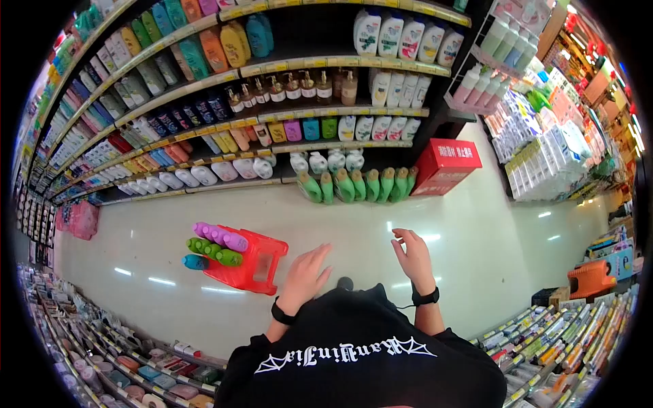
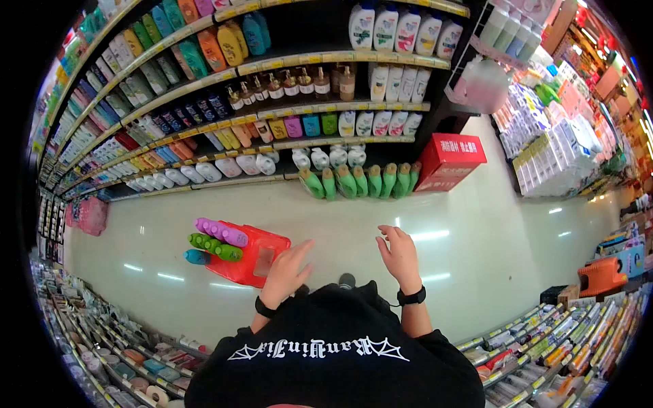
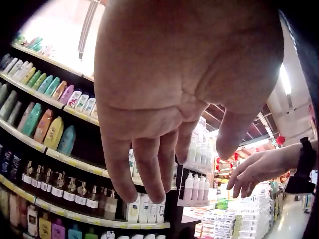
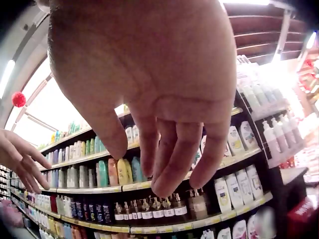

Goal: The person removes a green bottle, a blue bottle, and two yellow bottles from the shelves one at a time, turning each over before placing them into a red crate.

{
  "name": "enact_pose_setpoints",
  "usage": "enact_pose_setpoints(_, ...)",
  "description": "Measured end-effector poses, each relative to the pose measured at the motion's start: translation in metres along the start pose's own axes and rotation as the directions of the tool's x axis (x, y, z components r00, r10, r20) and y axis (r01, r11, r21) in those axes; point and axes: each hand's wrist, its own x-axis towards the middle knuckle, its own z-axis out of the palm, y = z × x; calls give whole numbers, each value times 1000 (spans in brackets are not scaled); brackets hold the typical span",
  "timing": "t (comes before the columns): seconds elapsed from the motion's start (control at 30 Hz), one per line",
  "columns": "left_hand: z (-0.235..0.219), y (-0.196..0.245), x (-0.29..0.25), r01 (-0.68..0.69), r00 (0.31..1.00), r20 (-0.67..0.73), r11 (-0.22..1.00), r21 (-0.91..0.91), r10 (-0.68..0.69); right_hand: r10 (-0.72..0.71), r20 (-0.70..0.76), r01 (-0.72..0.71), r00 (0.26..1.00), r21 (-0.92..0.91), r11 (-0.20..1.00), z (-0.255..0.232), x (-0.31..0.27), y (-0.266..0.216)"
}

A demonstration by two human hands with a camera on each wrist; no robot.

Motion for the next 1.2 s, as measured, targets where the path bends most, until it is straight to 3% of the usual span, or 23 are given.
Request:
enact_pose_setpoints(0.27, 9, 3, 38, 32, 996, 88, 999, -17, -30, 99, 14, -99, 995, 34, 995, 4, 4, 24)
enact_pose_setpoints(0.37, 8, -8, 58, -5, 998, 63, 1000, -3, 5, 84, 6, -85, 996, 26, 996, 6, 20, 27)
enact_pose_setpoints(0.53, -4, -37, 95, -23, 999, 43, 1000, 4, 22, 60, -25, -59, 998, 28, 998, 16, 71, 22)
enact_pose_setpoints(0.77, -55, -87, 157, -43, 999, 2, 999, 30, 43, -1, -44, 1, 999, 6, 1000, 44, 161, -6)
enact_pose_setpoints(0.83, -68, -103, 168, 36, 999, 17, 980, -196, -34, -30, -62, 30, 998, -10, 1000, 56, 185, -13)
enact_pose_setpoints(0.97, -91, -130, 190, 160, 987, 84, 817, -554, -137, -52, -52, 53, 997, 11, 999, 81, 224, -33)
enact_pose_setpoints(1.2, -107, -161, 208, 193, 981, 129, 749, -634, -144, -54, 84, 51, 995, 44, 998, 129, 267, -49)
